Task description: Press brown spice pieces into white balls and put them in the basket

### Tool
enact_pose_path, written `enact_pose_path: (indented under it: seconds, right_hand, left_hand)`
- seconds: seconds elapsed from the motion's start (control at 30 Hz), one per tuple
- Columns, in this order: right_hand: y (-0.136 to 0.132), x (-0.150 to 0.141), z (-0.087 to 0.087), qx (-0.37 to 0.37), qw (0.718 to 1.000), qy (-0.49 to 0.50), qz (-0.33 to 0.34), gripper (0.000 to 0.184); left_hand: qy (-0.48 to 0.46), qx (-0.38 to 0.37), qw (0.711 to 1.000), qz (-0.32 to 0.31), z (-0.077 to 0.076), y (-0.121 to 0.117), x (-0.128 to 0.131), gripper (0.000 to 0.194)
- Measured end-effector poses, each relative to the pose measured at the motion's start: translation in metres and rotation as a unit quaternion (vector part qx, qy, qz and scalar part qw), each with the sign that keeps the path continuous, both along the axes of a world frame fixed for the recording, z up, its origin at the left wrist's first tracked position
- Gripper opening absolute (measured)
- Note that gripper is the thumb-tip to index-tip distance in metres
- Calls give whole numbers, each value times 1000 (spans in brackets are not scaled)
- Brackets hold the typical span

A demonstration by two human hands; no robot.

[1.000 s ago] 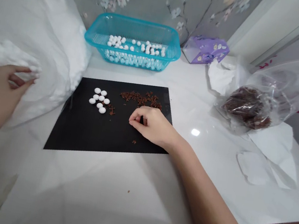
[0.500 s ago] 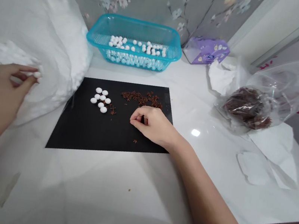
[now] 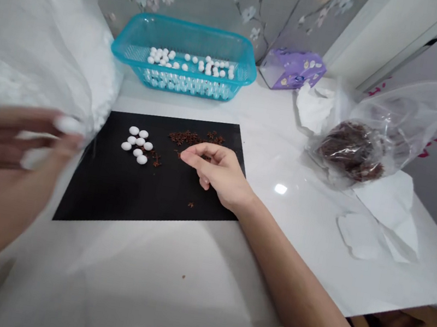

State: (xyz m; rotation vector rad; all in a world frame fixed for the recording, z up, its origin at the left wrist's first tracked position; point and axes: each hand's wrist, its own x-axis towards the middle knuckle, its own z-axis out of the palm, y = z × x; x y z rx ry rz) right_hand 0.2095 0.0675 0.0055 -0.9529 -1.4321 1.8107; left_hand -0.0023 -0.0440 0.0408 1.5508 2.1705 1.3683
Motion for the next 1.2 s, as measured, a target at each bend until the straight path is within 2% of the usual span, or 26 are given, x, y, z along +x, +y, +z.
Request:
enact_pose_path:
  seconds: [0.03, 0.07, 0.17, 0.27, 0.37, 0.5, 0.8, 1.2]
  right_hand:
    - [-1, -1, 0, -14, 1000, 13, 8, 23]
    - [-3, -2, 1, -25, 999, 23, 20, 21]
    - [-8, -5, 3, -44, 995, 40, 77, 20]
    - [-12, -7, 4, -35, 990, 29, 136, 21]
    - [-15, -8, 5, -15, 986, 7, 164, 24]
    - [-18, -10, 6, -7, 985, -2, 174, 21]
    - [-22, -12, 6, 34, 983, -13, 178, 18]
    - [-29, -15, 9, 83, 985, -33, 144, 16]
  left_hand:
    - [-19, 14, 1000, -13, -3, 1, 11, 23]
    - [-76, -2, 995, -59, -6, 3, 20, 16]
    - [-228, -73, 958, -159, -18, 8, 30, 15]
    - [-291, -122, 934, -166, -25, 12, 28, 21]
    - [-325, -143, 920, -164, -27, 13, 25, 24]
    - [-338, -153, 912, -174, -28, 13, 25, 22]
    - [-328, -155, 915, -176, -26, 13, 26, 23]
    - [-313, -144, 922, -175, -28, 10, 26, 17]
